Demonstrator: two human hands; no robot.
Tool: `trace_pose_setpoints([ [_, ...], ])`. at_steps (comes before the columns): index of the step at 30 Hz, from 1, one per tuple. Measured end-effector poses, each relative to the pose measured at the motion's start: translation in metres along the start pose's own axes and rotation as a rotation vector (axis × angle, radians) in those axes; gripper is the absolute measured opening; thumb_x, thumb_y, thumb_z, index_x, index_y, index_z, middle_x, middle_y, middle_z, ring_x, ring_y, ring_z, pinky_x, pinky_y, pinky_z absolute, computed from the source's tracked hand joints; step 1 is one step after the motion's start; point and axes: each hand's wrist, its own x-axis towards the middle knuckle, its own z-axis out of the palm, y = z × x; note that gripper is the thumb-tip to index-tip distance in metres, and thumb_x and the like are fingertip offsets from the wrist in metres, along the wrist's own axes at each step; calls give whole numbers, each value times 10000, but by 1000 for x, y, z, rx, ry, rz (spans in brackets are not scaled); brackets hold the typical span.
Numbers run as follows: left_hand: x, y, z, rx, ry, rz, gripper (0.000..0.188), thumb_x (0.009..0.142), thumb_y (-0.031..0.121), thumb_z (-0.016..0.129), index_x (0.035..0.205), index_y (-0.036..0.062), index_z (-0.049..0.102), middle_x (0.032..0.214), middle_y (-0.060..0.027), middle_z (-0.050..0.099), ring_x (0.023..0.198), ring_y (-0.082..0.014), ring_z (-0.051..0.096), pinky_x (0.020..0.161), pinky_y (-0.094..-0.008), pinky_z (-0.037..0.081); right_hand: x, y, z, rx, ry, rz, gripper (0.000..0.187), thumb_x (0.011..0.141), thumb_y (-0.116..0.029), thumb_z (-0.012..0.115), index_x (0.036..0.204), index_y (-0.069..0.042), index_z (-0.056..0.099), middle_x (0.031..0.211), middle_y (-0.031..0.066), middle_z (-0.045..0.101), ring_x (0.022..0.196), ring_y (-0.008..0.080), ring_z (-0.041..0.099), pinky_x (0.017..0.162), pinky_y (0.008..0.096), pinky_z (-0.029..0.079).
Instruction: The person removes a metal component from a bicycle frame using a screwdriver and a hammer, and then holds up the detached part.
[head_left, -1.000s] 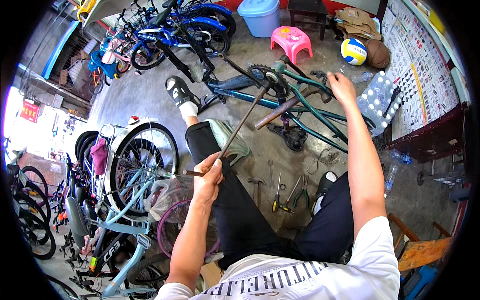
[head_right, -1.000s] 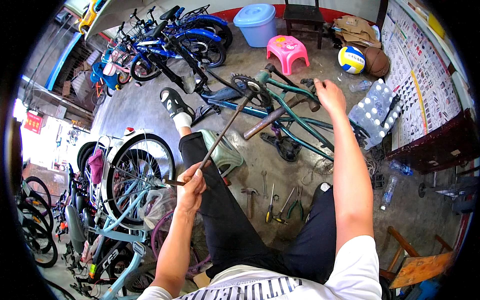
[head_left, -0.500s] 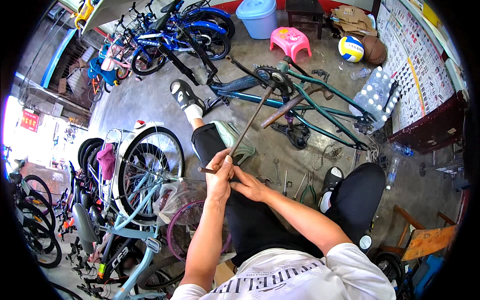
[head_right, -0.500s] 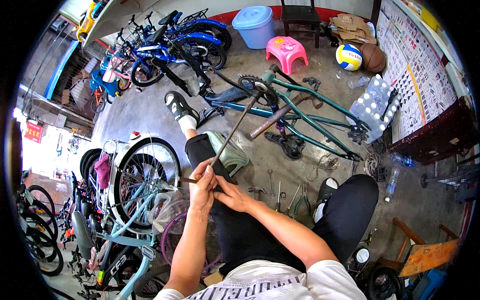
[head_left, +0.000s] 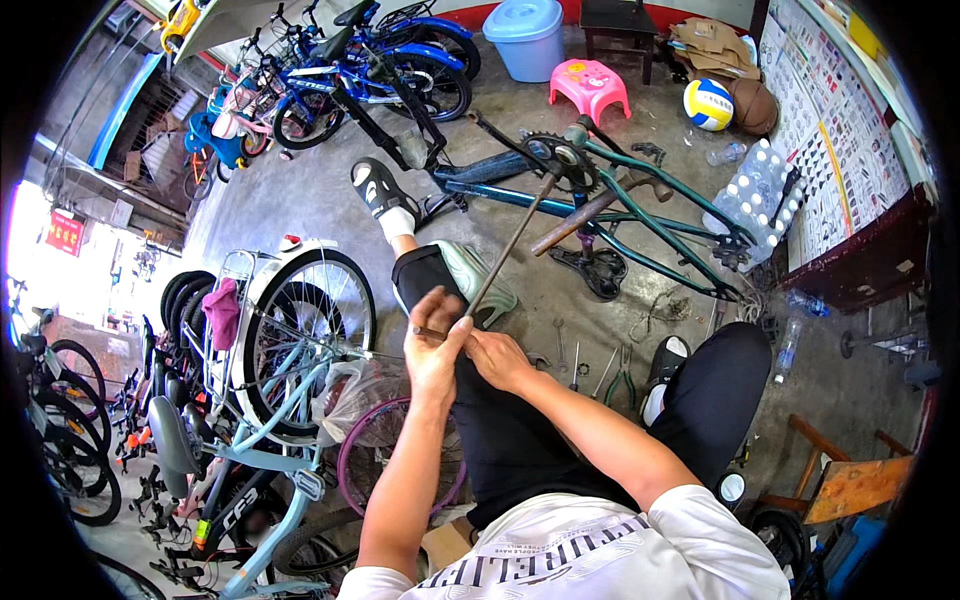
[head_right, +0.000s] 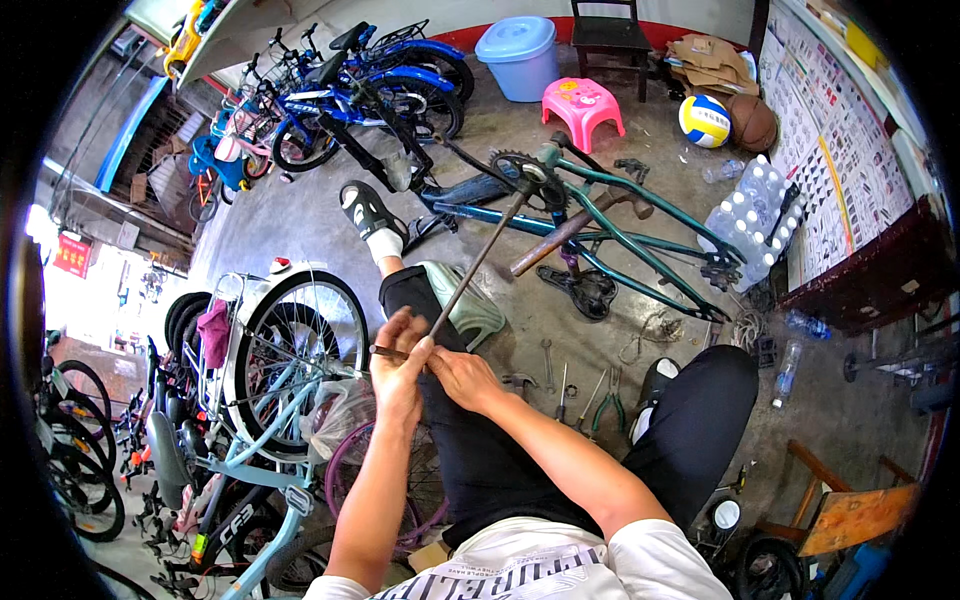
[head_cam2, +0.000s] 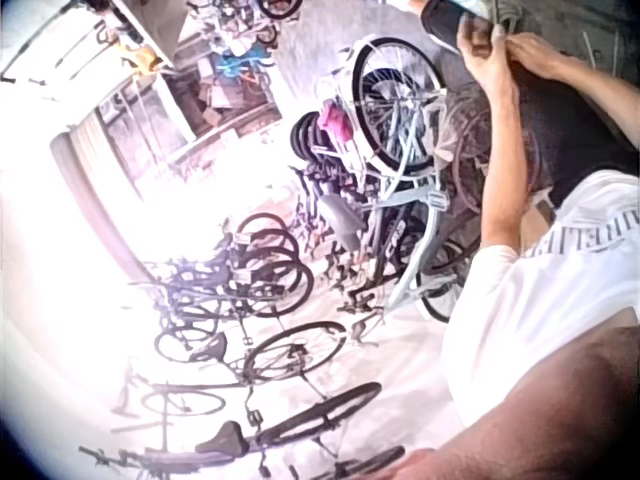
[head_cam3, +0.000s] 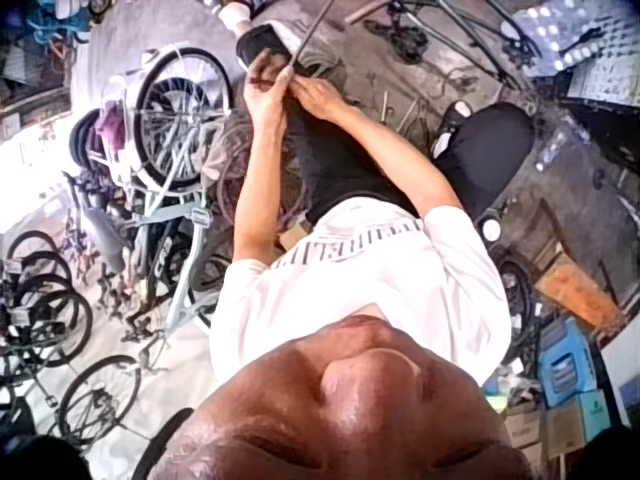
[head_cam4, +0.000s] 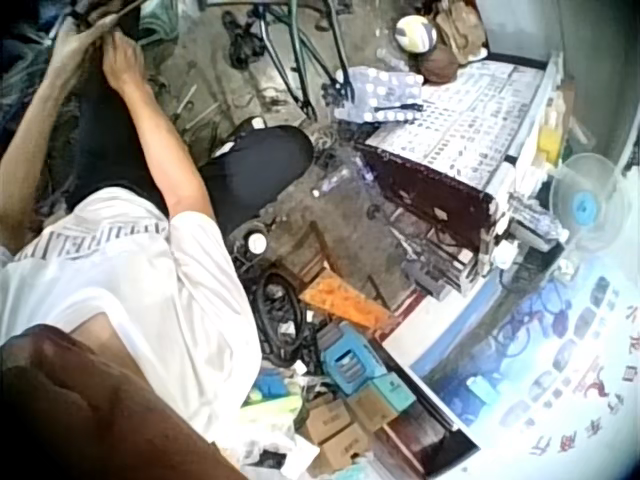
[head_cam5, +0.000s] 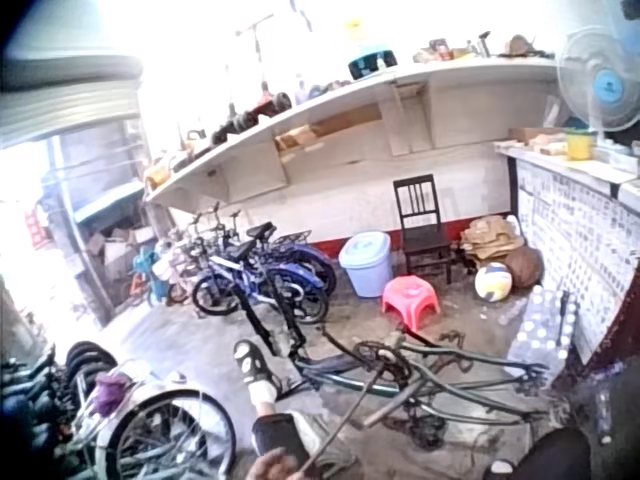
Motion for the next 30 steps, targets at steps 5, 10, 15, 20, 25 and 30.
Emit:
trace_pose_setpoints([
  [5,-31,84,1,1183,46,831,953,671,13,876,1508,8,423,1495,-183,467,1433,-358,419,1199,-477,322,1,-3,-3,-13,-23,37,594,1085,-575,305,1072,-78,628,929,190,706,931,469,652,779,549,505],
  [10,-8,116,35,2411,-719,1124,452,922,233,515,1247,-46,656,1271,-210,599,1387,-410,439,1198,-562,289,0,-4,1,-66,53,22,603,1089,-572,276,1021,-65,596,887,207,688,907,485,641,776,569,497],
  [15,23,81,26,2724,-819,863,199,852,273,615,822,111,726,818,-79,658,787,-227,624,669,-386,369,-1,-20,-5,15,-39,60,554,1105,-509,279,1008,-60,588,944,185,665,962,451,619,836,523,485],
  [20,23,77,26,2702,-841,831,187,824,271,649,694,162,727,697,-28,661,685,-188,626,626,-367,358,1,-7,-7,317,-97,-6,668,1059,-645,351,901,-40,587,833,79,608,812,254,583,785,404,457],
  [25,32,75,12,2589,-808,1098,180,795,257,648,673,146,720,702,-48,667,685,-200,623,630,-357,359,6,-11,3,207,-26,65,727,1046,-682,327,957,-1,568,852,191,616,874,431,604,778,474,465],
  [30,35,80,10,2531,-796,1143,187,804,245,637,662,152,717,695,-39,660,680,-205,622,635,-357,367,4,-20,4,109,66,0,749,1035,-698,309,991,3,568,897,294,633,944,549,571,751,569,451],
])
